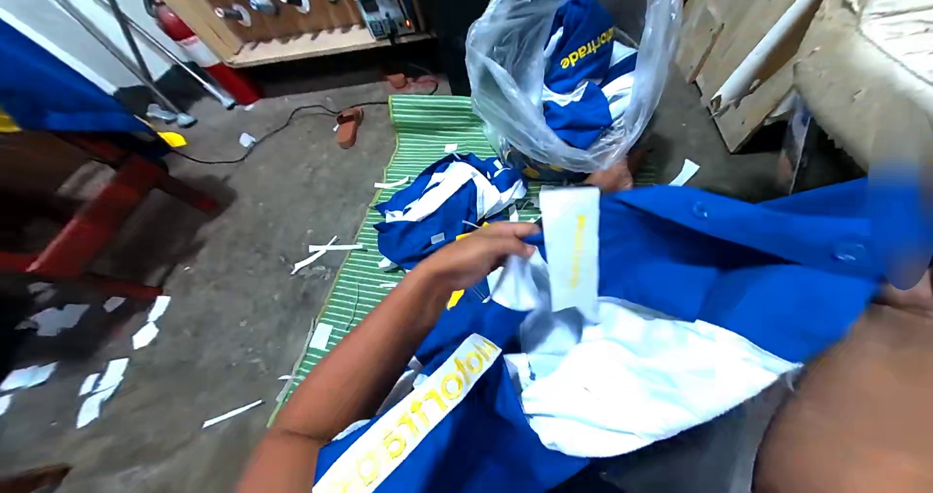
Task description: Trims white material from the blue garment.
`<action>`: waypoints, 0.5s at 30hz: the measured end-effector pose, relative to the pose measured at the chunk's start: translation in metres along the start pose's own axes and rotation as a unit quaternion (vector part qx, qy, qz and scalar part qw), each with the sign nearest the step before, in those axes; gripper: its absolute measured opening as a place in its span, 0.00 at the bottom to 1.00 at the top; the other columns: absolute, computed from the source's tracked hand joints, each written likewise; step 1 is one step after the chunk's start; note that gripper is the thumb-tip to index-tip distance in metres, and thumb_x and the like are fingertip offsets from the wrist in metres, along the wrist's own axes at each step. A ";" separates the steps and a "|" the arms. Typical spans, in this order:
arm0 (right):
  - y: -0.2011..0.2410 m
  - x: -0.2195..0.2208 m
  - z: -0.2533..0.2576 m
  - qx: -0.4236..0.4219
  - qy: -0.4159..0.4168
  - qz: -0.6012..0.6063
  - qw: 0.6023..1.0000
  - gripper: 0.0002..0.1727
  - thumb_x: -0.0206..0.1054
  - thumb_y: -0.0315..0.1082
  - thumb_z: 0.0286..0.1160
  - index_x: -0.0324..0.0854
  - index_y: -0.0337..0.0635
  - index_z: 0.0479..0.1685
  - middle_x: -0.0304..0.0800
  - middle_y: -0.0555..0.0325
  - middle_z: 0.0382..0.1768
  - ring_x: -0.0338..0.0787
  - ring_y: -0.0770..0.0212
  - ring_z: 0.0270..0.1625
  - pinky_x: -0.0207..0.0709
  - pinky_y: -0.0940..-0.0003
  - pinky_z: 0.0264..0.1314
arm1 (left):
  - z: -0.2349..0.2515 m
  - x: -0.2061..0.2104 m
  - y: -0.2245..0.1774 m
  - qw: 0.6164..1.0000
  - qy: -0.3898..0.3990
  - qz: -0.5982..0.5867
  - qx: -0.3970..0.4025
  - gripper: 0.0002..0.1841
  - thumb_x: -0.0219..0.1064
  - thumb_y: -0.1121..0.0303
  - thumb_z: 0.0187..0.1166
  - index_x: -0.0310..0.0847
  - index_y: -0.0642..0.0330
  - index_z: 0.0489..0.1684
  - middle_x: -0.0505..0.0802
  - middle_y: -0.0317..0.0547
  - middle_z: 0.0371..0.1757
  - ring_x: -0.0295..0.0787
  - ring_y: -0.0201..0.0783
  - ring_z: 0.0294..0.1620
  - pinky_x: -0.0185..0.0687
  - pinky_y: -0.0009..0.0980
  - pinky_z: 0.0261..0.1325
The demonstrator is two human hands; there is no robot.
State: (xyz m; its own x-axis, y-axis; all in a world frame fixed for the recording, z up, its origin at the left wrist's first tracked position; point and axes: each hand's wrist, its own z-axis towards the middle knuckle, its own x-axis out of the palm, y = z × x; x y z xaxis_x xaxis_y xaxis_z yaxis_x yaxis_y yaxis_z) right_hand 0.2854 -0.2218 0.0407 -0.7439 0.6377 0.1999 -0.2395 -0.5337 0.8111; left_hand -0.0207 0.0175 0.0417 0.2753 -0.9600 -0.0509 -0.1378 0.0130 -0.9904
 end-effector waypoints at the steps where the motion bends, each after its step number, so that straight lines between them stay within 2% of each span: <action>1: -0.009 0.006 0.000 0.025 -0.028 -0.078 0.996 0.08 0.54 0.42 0.93 0.78 0.58 0.46 0.84 0.84 0.29 0.79 0.86 0.26 0.76 0.89 0.32 | -0.011 -0.006 -0.006 0.996 -0.039 -0.082 -0.006 0.18 0.50 0.72 0.78 0.83 0.55 0.58 0.94 0.29 0.41 0.89 0.21 0.38 0.88 0.24 0.44; 2: -0.016 0.019 -0.001 0.051 -0.052 -0.167 0.983 0.10 0.56 0.46 0.92 0.79 0.55 0.47 0.82 0.81 0.28 0.77 0.84 0.23 0.76 0.86 0.29 | -0.023 -0.009 -0.007 0.987 -0.081 -0.139 0.001 0.20 0.48 0.70 0.80 0.84 0.52 0.61 0.94 0.29 0.40 0.90 0.21 0.35 0.88 0.23 0.40; 3: -0.024 0.033 -0.004 0.063 -0.043 -0.267 0.961 0.16 0.56 0.48 0.92 0.81 0.47 0.51 0.83 0.70 0.31 0.79 0.77 0.25 0.78 0.77 0.32 | -0.033 -0.012 -0.006 0.977 -0.114 -0.178 0.015 0.20 0.47 0.68 0.82 0.84 0.49 0.62 0.94 0.30 0.41 0.90 0.21 0.36 0.88 0.23 0.40; 4: -0.032 0.044 -0.007 0.076 -0.008 -0.327 0.942 0.23 0.55 0.48 0.92 0.83 0.35 0.57 0.87 0.50 0.39 0.84 0.62 0.34 0.82 0.60 0.43 | -0.042 -0.016 -0.003 0.968 -0.134 -0.212 0.029 0.19 0.47 0.66 0.84 0.85 0.46 0.60 0.94 0.29 0.42 0.91 0.22 0.38 0.89 0.23 0.42; 5: -0.045 0.054 -0.011 0.093 0.024 -0.350 0.932 0.25 0.53 0.47 0.93 0.83 0.31 0.60 0.89 0.40 0.45 0.88 0.52 0.40 0.83 0.48 0.49 | -0.051 -0.020 0.002 0.958 -0.153 -0.240 0.043 0.17 0.48 0.64 0.86 0.86 0.45 0.57 0.95 0.30 0.42 0.91 0.22 0.39 0.90 0.24 0.43; 6: -0.063 0.061 -0.016 0.109 0.033 -0.354 0.928 0.25 0.52 0.47 0.93 0.84 0.33 0.59 0.87 0.42 0.41 0.85 0.53 0.35 0.82 0.49 0.41 | -0.060 -0.022 0.008 0.948 -0.174 -0.262 0.057 0.16 0.50 0.63 0.86 0.87 0.45 0.53 0.94 0.31 0.41 0.91 0.23 0.39 0.90 0.25 0.42; 7: -0.082 0.066 -0.022 0.131 0.027 -0.350 0.927 0.24 0.51 0.47 0.94 0.85 0.35 0.56 0.83 0.48 0.33 0.80 0.59 0.27 0.79 0.55 0.31 | -0.071 -0.025 0.013 0.937 -0.195 -0.279 0.076 0.15 0.51 0.63 0.87 0.88 0.46 0.50 0.95 0.31 0.40 0.92 0.24 0.39 0.90 0.25 0.43; 8: -0.099 0.068 -0.030 0.169 0.016 -0.339 0.925 0.23 0.51 0.46 0.94 0.84 0.35 0.55 0.81 0.48 0.32 0.76 0.58 0.26 0.75 0.54 0.30 | -0.083 -0.026 0.017 0.925 -0.223 -0.293 0.098 0.17 0.50 0.63 0.88 0.89 0.47 0.46 0.95 0.32 0.41 0.92 0.24 0.41 0.91 0.26 0.44; 10: -0.135 0.064 -0.049 0.256 -0.010 -0.331 0.908 0.23 0.55 0.45 0.92 0.83 0.32 0.56 0.85 0.38 0.40 0.82 0.45 0.34 0.76 0.39 0.40 | -0.106 -0.030 0.026 0.889 -0.290 -0.326 0.137 0.21 0.45 0.64 0.89 0.91 0.51 0.44 0.96 0.37 0.42 0.94 0.28 0.43 0.92 0.29 0.47; 12: -0.173 0.054 -0.071 0.360 -0.013 -0.328 0.873 0.24 0.56 0.46 0.91 0.80 0.31 0.62 0.87 0.32 0.49 0.87 0.36 0.45 0.78 0.31 0.47 | -0.122 -0.033 0.035 0.858 -0.366 -0.324 0.158 0.24 0.40 0.61 0.92 0.89 0.52 0.45 0.96 0.38 0.43 0.94 0.29 0.46 0.92 0.31 0.50; 13: -0.190 0.054 -0.080 0.404 -0.017 -0.319 0.857 0.24 0.56 0.47 0.91 0.79 0.31 0.62 0.86 0.32 0.48 0.86 0.38 0.43 0.78 0.34 0.44 | -0.124 -0.032 0.039 0.846 -0.399 -0.317 0.158 0.24 0.39 0.59 0.94 0.88 0.52 0.45 0.96 0.38 0.42 0.94 0.29 0.46 0.92 0.30 0.51; 14: -0.202 0.056 -0.087 0.431 -0.026 -0.308 0.848 0.24 0.56 0.47 0.91 0.78 0.31 0.59 0.83 0.37 0.43 0.82 0.45 0.36 0.76 0.42 0.39 | -0.125 -0.031 0.045 0.839 -0.417 -0.314 0.153 0.23 0.41 0.57 0.94 0.87 0.52 0.46 0.96 0.38 0.42 0.94 0.29 0.47 0.92 0.31 0.53; 15: -0.207 0.060 -0.093 0.435 -0.041 -0.299 0.848 0.23 0.59 0.47 0.90 0.79 0.29 0.53 0.81 0.39 0.37 0.79 0.48 0.33 0.74 0.44 0.37 | -0.126 -0.028 0.052 0.839 -0.422 -0.312 0.141 0.21 0.45 0.56 0.93 0.86 0.53 0.46 0.96 0.40 0.43 0.94 0.30 0.48 0.92 0.32 0.54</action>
State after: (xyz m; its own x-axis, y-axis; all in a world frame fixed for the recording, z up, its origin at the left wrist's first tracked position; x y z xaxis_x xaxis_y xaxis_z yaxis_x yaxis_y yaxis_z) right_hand 0.2325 -0.1247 -0.1668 -0.5980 0.7050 -0.3813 0.0194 0.4883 0.8725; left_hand -0.1557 0.0101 0.0082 0.8022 -0.2661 0.5345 0.4822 -0.2390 -0.8428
